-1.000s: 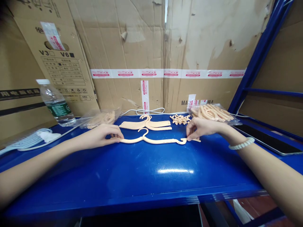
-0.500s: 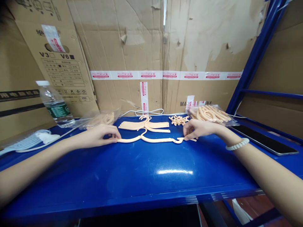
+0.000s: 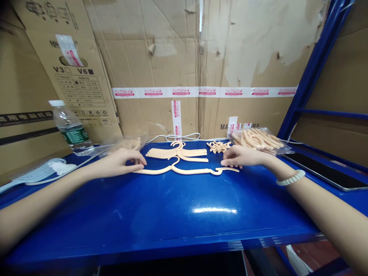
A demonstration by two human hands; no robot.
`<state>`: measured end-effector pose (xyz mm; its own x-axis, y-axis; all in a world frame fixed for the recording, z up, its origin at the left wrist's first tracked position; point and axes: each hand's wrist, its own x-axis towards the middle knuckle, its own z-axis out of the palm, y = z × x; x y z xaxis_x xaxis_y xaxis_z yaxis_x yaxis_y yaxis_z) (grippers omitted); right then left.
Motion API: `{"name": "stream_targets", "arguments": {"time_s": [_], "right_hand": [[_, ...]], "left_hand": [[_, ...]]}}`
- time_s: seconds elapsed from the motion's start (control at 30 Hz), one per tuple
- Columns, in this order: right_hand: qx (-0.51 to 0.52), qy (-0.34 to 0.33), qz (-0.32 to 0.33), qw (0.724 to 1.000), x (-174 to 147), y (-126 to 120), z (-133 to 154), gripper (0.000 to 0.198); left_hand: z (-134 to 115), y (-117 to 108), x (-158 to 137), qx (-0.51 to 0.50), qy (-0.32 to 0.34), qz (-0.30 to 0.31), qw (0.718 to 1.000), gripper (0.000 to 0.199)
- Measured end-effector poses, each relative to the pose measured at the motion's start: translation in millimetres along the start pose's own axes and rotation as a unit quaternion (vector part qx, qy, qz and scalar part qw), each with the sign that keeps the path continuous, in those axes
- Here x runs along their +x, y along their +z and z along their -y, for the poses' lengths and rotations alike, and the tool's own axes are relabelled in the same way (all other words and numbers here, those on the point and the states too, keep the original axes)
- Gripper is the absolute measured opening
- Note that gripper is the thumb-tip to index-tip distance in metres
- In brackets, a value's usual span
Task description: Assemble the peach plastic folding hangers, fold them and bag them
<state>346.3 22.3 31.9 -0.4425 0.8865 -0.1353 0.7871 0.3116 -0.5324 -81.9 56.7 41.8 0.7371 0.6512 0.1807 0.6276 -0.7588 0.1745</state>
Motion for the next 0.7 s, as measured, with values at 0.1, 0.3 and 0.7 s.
{"name": "stream_targets", "arguments": {"time_s": [0.1,0.3,0.7], "right_hand": [[-0.027,0.006,-0.034,0.999,2,2,2,0.052],[-0.128,-0.041,-0.111,0.985,6,4,3,0.053],[-0.161,-0.029,-0.230,0.959,10,10,6,0.048]], "left_hand": [[-2,4,1,0.012,-0.002,-0.010,1.000,0.026],[1,17,5,0.011,-0.006,-0.082,0.997,0.023],[15,37,8,-0.002,0.000,-0.146,0.989,0.032]]}}
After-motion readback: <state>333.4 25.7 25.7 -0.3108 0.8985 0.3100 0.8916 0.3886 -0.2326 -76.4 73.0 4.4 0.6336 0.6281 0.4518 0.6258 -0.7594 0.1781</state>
